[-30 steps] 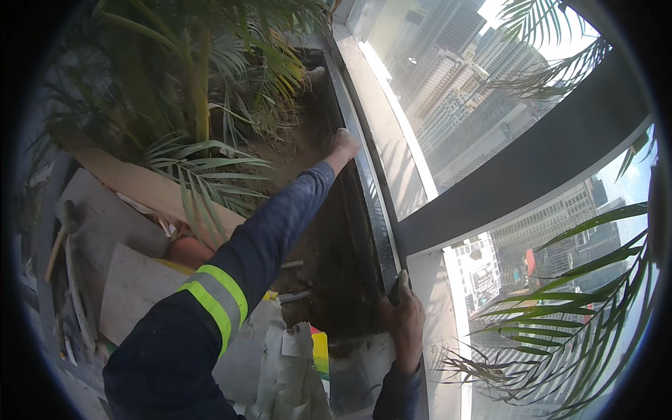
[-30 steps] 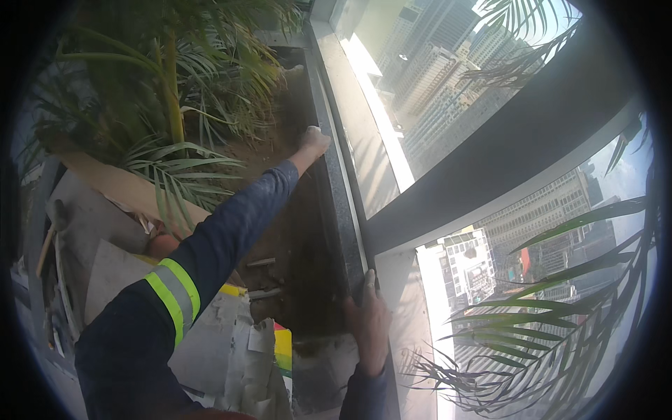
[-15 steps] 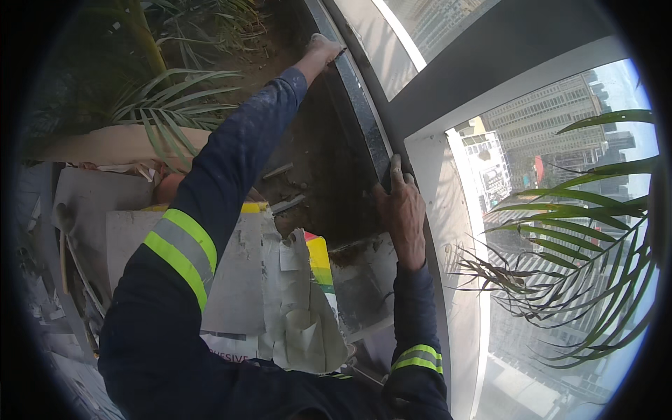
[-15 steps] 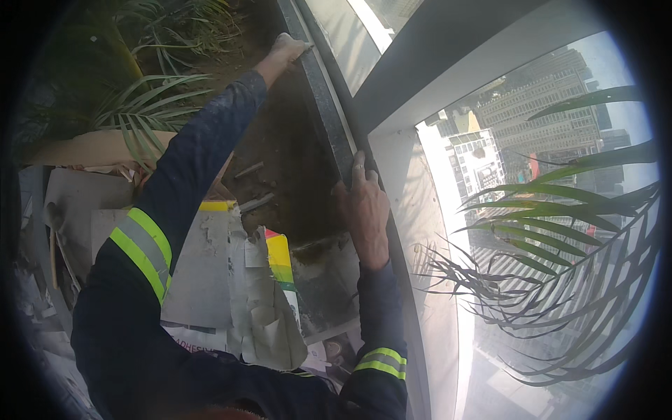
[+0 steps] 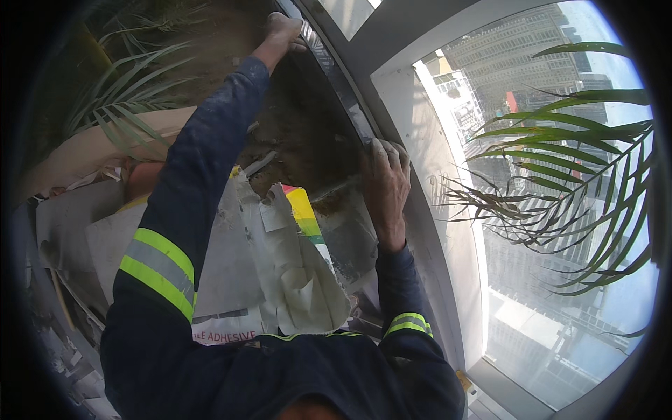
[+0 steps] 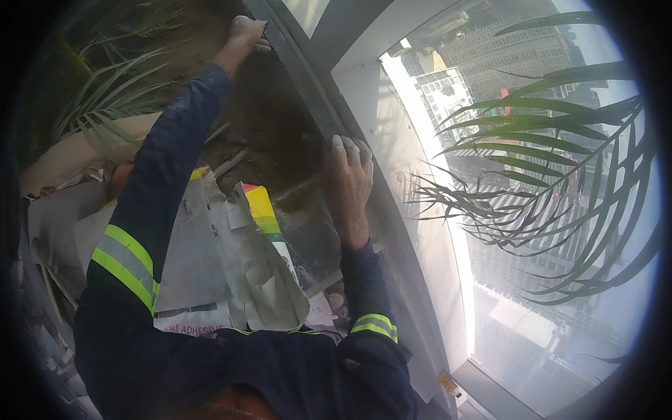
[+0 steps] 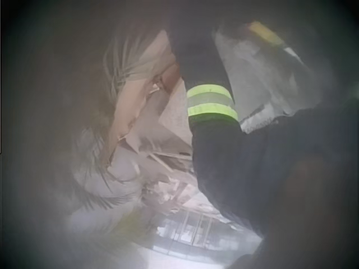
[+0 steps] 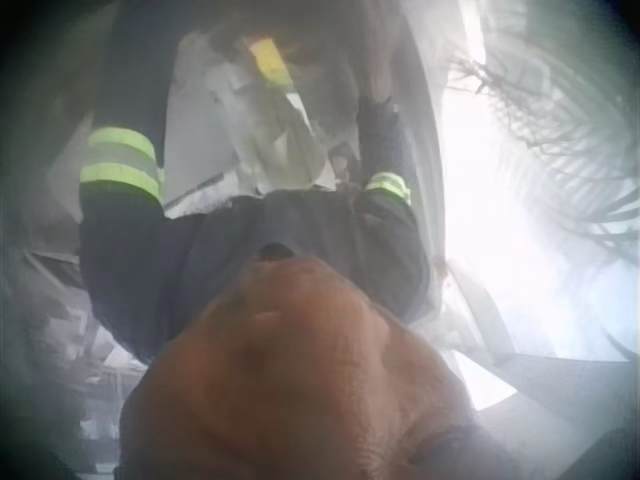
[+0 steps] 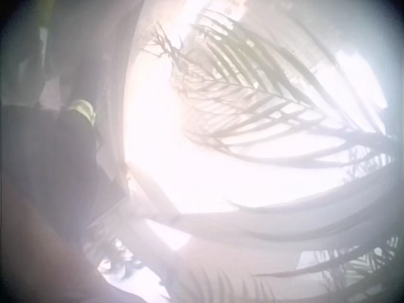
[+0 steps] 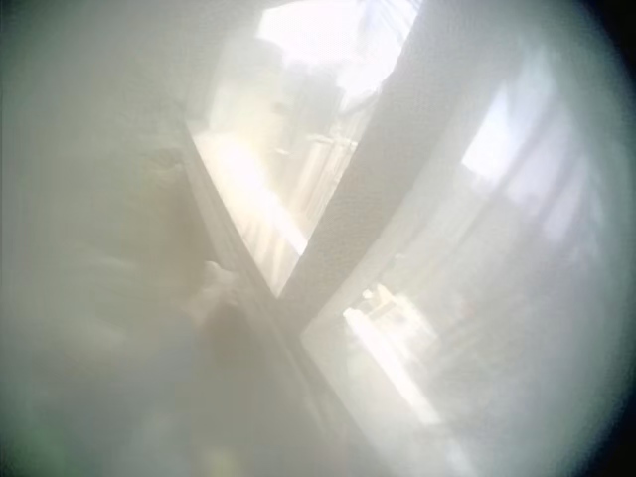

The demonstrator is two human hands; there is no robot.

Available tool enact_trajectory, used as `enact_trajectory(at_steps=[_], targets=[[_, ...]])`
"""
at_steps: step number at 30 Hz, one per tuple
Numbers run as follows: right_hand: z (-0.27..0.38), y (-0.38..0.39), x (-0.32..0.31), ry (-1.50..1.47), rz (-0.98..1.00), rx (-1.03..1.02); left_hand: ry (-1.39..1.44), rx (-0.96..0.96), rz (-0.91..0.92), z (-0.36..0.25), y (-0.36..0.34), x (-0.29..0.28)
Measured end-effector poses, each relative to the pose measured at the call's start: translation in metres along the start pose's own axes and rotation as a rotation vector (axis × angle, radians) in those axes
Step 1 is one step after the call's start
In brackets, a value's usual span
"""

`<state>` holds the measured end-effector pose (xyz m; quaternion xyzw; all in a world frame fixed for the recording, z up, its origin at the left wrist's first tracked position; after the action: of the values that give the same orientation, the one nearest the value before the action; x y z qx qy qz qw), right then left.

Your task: The person measures and cuts a metal strip using an angle grinder, then fits and secures it along a window frame using a hammer. The task involves handling metal strips, tiles, and tools in a construction setting.

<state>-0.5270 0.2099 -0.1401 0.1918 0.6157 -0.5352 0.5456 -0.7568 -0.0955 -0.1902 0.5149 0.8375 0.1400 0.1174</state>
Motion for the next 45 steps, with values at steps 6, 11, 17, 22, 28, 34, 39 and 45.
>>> enact_trajectory(at_steps=[6, 11, 17, 22, 28, 34, 39, 45], targets=[[-0.022, 0.058, -0.022, -0.11, -0.002, 0.267, -0.191, -0.036, 0.093, -0.007, -0.013, -0.002], [-0.022, 0.05, -0.019, -0.141, -0.003, 0.355, -0.211, 0.004, 0.156, -0.003, -0.017, -0.008], [-0.016, 0.038, -0.001, -0.255, -0.02, 0.374, -0.022, 0.213, 0.279, 0.021, -0.048, -0.033], [-0.027, 0.035, 0.001, -0.266, -0.019, 0.323, -0.086, 0.084, 0.126, 0.016, -0.046, -0.015], [-0.035, 0.021, -0.008, -0.124, 0.198, 0.271, -0.014, -0.065, 0.161, 0.009, -0.044, -0.02], [0.009, -0.012, -0.019, -0.12, 0.067, -0.078, -0.899, 0.834, -0.302, 0.016, -0.039, -0.023], [0.002, -0.024, 0.043, 0.085, 0.285, -0.104, -0.997, 0.777, -0.039, 0.018, -0.014, 0.018], [0.014, -0.03, 0.042, 0.175, 0.324, -0.135, -1.012, 0.759, 0.03, 0.001, 0.008, -0.002]])
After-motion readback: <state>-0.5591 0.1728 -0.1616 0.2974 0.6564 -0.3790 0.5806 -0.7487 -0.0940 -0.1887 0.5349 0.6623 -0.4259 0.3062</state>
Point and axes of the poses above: each hand's wrist, its own y-axis away from the middle knuckle, its own x-axis out of the palm, z = x × y, the point moved 3 cm from there along -y, towards the middle knuckle
